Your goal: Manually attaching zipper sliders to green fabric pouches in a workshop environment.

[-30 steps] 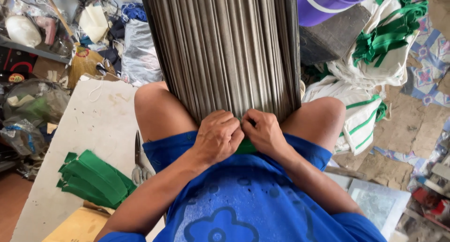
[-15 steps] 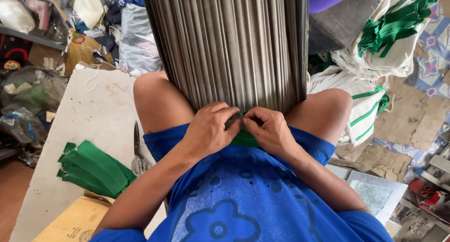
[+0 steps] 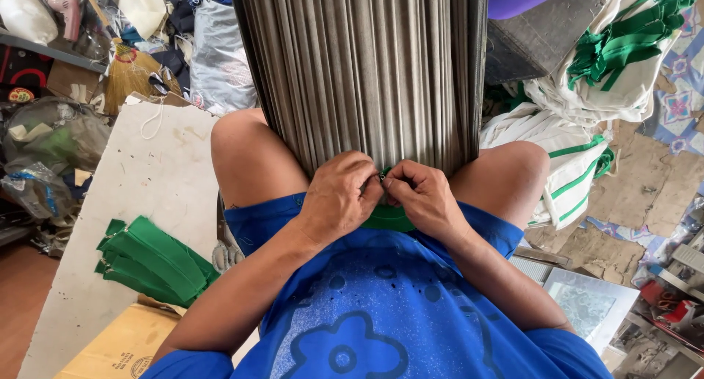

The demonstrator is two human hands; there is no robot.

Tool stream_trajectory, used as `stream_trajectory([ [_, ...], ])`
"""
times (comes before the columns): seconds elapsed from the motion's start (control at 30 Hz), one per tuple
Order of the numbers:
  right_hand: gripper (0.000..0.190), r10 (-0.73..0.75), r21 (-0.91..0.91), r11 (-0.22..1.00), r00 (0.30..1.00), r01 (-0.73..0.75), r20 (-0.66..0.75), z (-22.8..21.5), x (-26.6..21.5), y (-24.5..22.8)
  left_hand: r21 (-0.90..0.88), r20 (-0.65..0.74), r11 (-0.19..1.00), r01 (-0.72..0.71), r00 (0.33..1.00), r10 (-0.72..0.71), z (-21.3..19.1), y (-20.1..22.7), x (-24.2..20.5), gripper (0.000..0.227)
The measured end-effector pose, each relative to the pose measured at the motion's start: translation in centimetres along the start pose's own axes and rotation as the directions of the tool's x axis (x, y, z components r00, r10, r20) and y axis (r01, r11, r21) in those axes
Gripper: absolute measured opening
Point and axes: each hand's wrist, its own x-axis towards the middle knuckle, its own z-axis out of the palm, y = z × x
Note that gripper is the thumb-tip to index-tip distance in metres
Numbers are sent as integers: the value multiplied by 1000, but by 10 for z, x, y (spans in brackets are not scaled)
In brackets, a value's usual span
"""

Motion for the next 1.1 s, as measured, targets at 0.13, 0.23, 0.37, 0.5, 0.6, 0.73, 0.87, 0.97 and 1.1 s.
stream_trajectory([
  [0.13,18,-37,-62,997,998,34,-44,5,5,14,-18,-37,1000,-7,999,6,15,-6,-6,14],
  [0.23,18,-85,-93,992,995,79,-59,3,1,16,-8,-40,1000,-5,999,4,14,0,-5,15],
  [0.37,10,-244,-169,961,961,221,-133,-16,-3,6,-292,102,942,167,984,-143,-2,4,9,15],
  [0.5,40,-300,-53,953,953,297,-51,-24,-8,-12,-496,342,747,444,890,-302,-25,16,29,15],
  [0.6,28,-168,-21,986,985,167,-45,-24,-7,-17,-570,448,619,540,836,-317,-28,23,35,16],
  [0.73,11,-65,-48,997,993,61,-101,-26,-9,-16,-502,418,663,556,827,-377,-31,26,34,12],
  [0.87,12,-57,-34,998,990,53,-129,-25,-6,-6,-508,302,698,505,863,-405,-24,26,25,58],
  [0.97,13,-102,26,994,985,106,-137,-21,-5,-25,-679,243,536,502,843,-481,1,31,14,45],
  [1.1,16,-202,14,978,968,206,-147,-14,-9,-30,-812,127,415,410,819,-560,34,12,-2,35],
])
